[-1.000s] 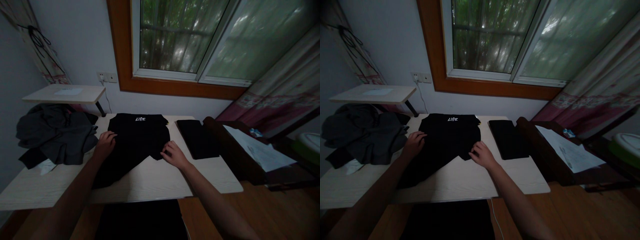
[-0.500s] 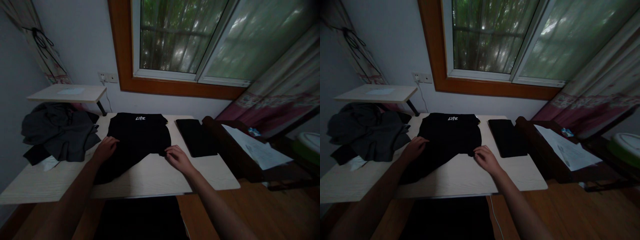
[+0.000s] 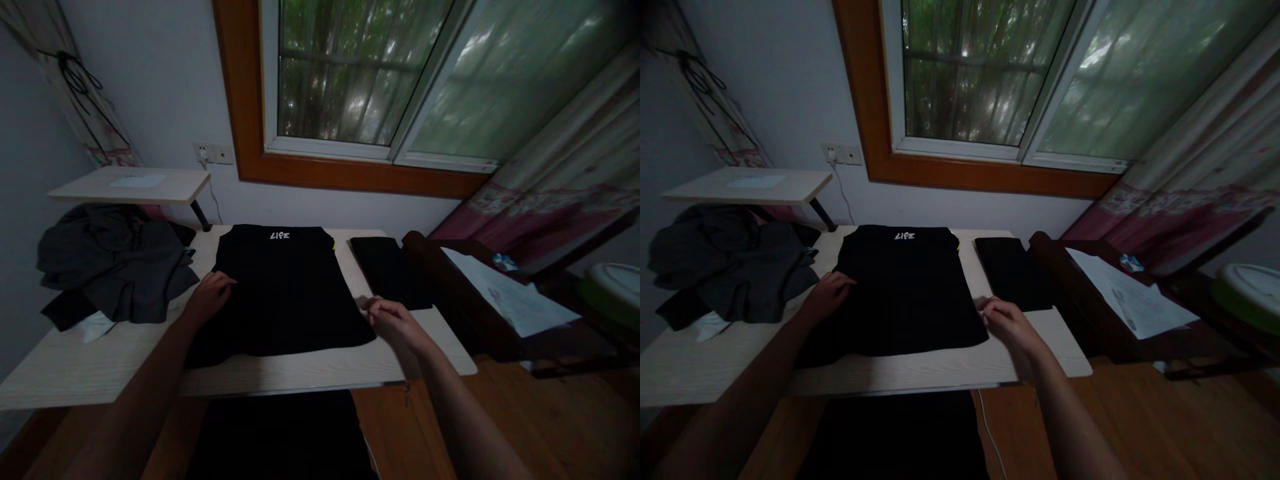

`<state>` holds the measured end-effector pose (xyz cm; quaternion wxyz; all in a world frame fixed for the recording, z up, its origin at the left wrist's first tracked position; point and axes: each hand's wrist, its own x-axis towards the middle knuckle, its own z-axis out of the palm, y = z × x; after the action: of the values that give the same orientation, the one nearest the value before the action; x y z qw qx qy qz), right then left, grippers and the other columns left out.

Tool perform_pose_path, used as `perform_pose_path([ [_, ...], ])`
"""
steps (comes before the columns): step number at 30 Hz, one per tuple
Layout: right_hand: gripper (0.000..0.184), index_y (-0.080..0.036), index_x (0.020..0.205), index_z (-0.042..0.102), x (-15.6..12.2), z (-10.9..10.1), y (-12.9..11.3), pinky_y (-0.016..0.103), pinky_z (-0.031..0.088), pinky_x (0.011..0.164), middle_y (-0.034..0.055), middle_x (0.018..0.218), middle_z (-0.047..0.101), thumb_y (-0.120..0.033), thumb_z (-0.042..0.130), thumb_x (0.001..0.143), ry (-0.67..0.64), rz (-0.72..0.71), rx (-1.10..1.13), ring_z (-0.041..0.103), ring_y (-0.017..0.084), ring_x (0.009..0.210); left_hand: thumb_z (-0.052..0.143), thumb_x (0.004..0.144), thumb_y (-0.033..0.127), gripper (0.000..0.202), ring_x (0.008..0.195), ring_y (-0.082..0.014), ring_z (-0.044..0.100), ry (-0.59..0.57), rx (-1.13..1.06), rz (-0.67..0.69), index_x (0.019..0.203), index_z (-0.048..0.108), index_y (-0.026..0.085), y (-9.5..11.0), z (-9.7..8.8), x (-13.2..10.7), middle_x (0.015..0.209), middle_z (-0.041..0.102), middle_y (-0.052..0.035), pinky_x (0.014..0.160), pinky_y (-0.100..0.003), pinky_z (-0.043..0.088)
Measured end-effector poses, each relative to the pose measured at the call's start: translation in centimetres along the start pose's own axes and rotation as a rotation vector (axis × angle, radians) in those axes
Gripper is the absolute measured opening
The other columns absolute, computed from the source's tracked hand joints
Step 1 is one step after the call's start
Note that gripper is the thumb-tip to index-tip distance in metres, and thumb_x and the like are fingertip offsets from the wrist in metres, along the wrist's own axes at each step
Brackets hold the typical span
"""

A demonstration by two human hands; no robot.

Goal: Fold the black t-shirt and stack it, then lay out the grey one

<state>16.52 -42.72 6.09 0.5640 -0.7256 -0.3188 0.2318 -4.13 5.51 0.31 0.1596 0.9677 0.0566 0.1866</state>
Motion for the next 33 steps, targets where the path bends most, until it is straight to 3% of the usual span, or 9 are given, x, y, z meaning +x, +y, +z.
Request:
perform_pose_path([
  [3,0.049,-0.019,0.067,0.065,0.7,0.6,0.5,0.035,0.046,0.075,0.0065,0.080,0.062,-0.061,0.059,0.092,-0.033,0.005,-0.099,0.057,0.021,0.078,0.047,0.094,0.023,0.027,0.104,-0.0244,0.060,0.003,-0.008,-0.002,0.106,0.072,0.022,0.1,-0.1,0.0,0.106,0.068,-0.0077,0.099,-0.043,0.047],
  [12,0.023,-0.022,0.092,0.073,2.9,3.7,1.2,0.033,0.049,0.085,0.0062,0.092,0.069,-0.040,0.060,0.096,-0.179,-0.171,-0.498,0.064,0.020,0.088,0.048,0.094,0.023,0.029,0.105,-0.0246,0.059,-0.005,0.015,0.032,0.112,0.071,0.023,-0.1,0.2,-0.2,0.111,0.067,-0.0076,0.100,-0.044,0.046],
  [15,0.021,-0.021,0.085,0.072,3.1,3.8,1.4,0.032,0.049,0.081,0.0053,0.088,0.067,-0.039,0.063,0.095,-0.186,-0.198,-0.544,0.064,0.019,0.084,0.048,0.095,0.023,0.031,0.106,-0.0249,0.058,-0.006,0.040,0.052,0.119,0.068,0.023,0.0,0.1,-0.4,0.113,0.066,-0.0080,0.099,-0.044,0.047],
  [19,0.029,-0.020,0.073,0.069,2.5,3.3,1.7,0.030,0.047,0.075,0.0037,0.082,0.064,-0.043,0.068,0.092,-0.238,-0.160,-0.522,0.063,0.018,0.078,0.050,0.094,0.023,0.031,0.105,-0.0254,0.058,-0.014,0.072,0.069,0.120,0.065,0.022,0.3,0.0,-1.1,0.112,0.065,-0.0086,0.097,-0.044,0.048],
  [27,0.046,-0.020,0.062,0.070,1.2,2.8,1.5,0.027,0.040,0.064,0.0015,0.066,0.060,-0.052,0.064,0.094,-0.331,-0.075,-0.594,0.056,0.015,0.065,0.053,0.085,0.018,0.020,0.099,-0.0254,0.058,-0.045,0.113,0.053,0.099,0.066,0.022,0.8,-1.7,-4.6,0.105,0.066,-0.0077,0.094,-0.043,0.047],
  [33,0.048,-0.021,0.066,0.072,1.3,3.0,0.8,0.028,0.039,0.061,0.0023,0.065,0.066,-0.051,0.055,0.098,-0.357,0.019,-0.621,0.058,0.016,0.061,0.055,0.080,0.022,0.025,0.108,-0.0286,0.057,-0.034,0.147,-0.083,0.103,0.066,0.023,-0.1,-2.8,-7.2,0.113,0.064,-0.0095,0.102,-0.047,0.044],
])
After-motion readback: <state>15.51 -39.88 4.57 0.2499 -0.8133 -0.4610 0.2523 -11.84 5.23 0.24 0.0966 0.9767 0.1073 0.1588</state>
